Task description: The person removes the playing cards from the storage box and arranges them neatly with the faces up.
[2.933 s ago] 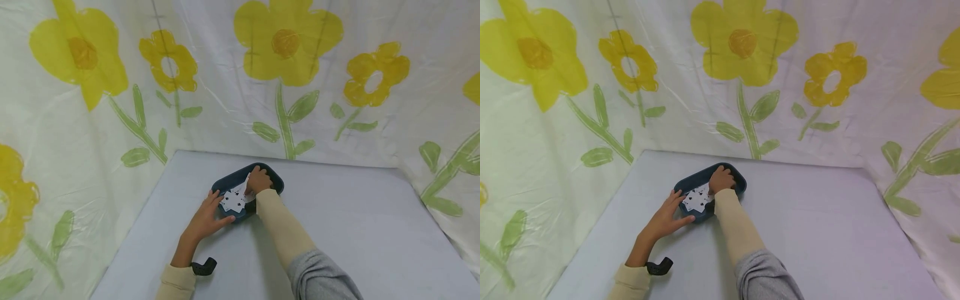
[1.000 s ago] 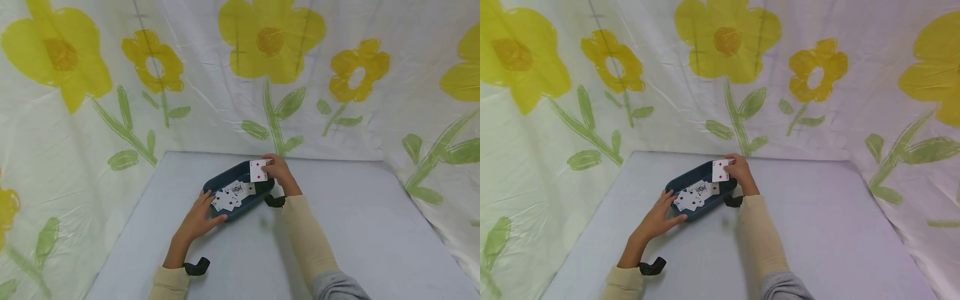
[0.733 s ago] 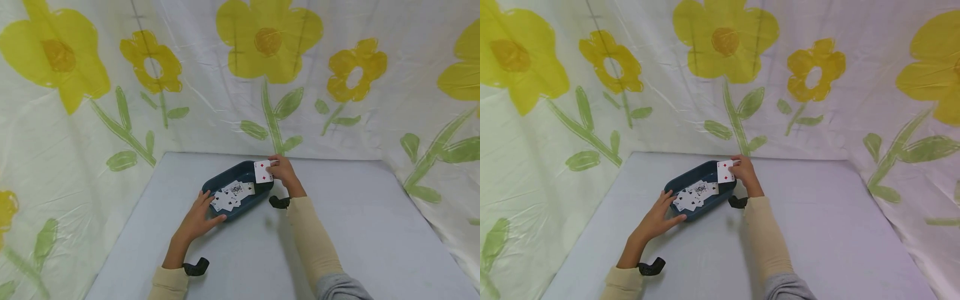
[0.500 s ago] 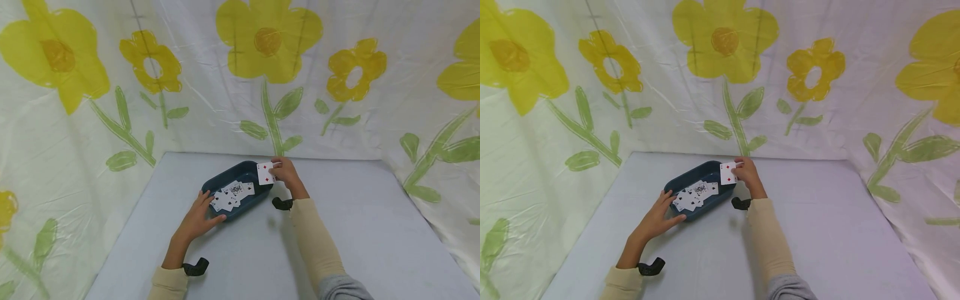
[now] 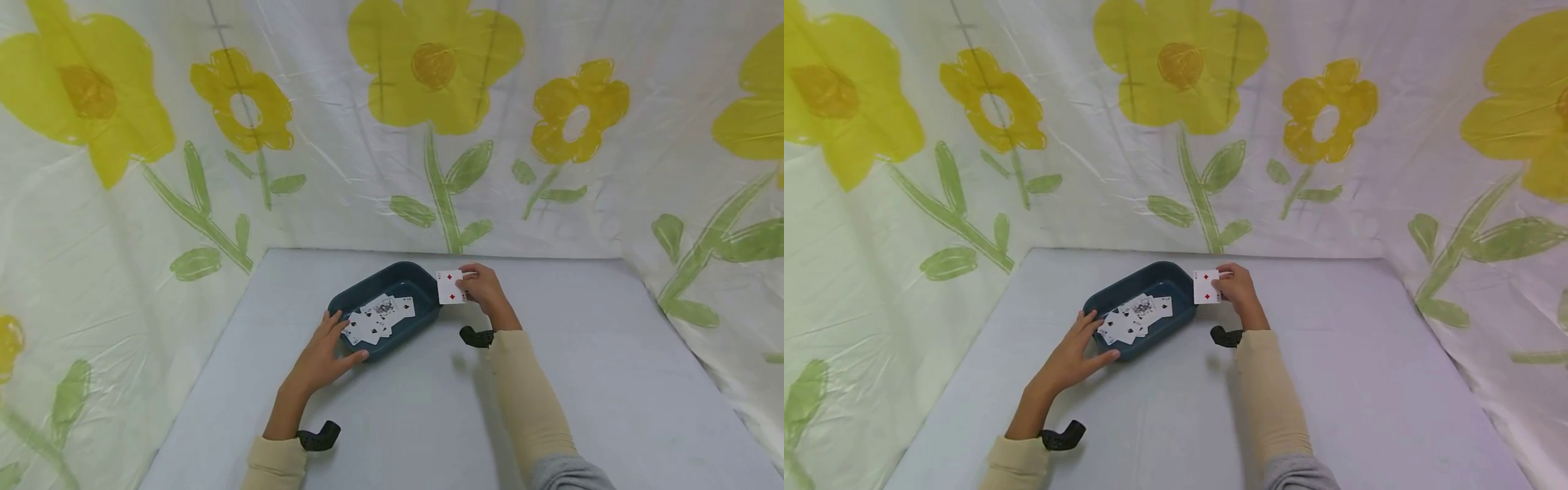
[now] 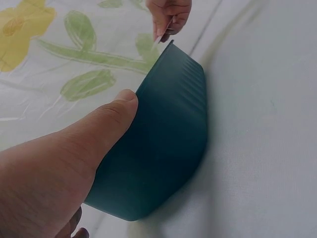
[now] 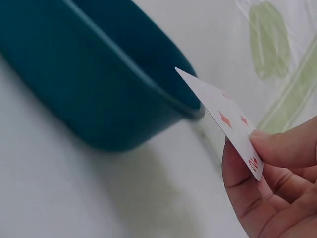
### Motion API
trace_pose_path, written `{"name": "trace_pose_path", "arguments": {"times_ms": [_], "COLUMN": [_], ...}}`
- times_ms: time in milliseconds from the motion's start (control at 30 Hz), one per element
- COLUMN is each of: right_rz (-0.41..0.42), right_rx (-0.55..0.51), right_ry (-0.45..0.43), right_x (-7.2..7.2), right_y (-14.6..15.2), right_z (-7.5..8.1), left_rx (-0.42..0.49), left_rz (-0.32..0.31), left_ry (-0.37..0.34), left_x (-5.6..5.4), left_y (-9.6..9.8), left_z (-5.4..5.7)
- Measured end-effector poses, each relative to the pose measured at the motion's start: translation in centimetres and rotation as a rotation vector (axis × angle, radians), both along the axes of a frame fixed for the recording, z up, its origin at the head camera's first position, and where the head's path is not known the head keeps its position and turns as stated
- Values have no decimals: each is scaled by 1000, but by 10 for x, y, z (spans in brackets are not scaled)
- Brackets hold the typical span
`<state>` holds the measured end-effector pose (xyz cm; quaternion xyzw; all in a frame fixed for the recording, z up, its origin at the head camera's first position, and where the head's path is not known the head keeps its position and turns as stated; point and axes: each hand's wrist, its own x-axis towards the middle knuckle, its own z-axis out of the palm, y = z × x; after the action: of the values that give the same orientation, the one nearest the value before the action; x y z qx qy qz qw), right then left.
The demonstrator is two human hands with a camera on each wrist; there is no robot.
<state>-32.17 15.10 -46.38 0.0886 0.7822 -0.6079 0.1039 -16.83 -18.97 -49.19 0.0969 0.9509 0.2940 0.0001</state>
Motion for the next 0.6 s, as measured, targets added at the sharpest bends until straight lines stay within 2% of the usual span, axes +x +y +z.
{"name": "trace_pose_path", "arguments": {"times_ms": [333, 467, 600], "right_rz": [-35, -36, -25], "right_rx": [59, 151, 291], "right_ry": [-41, -30, 18], "right_x": [3, 4, 7], "right_y": [12, 16, 20], "right_z": [-14, -24, -33], "left_rx": [-2, 4, 8], "left_rz": [1, -1, -5], "left_ry": [-2, -2, 3], "left_x": [-2, 0, 0], "left_y": [-1, -2, -2], "left_z": [-2, -3, -3]}}
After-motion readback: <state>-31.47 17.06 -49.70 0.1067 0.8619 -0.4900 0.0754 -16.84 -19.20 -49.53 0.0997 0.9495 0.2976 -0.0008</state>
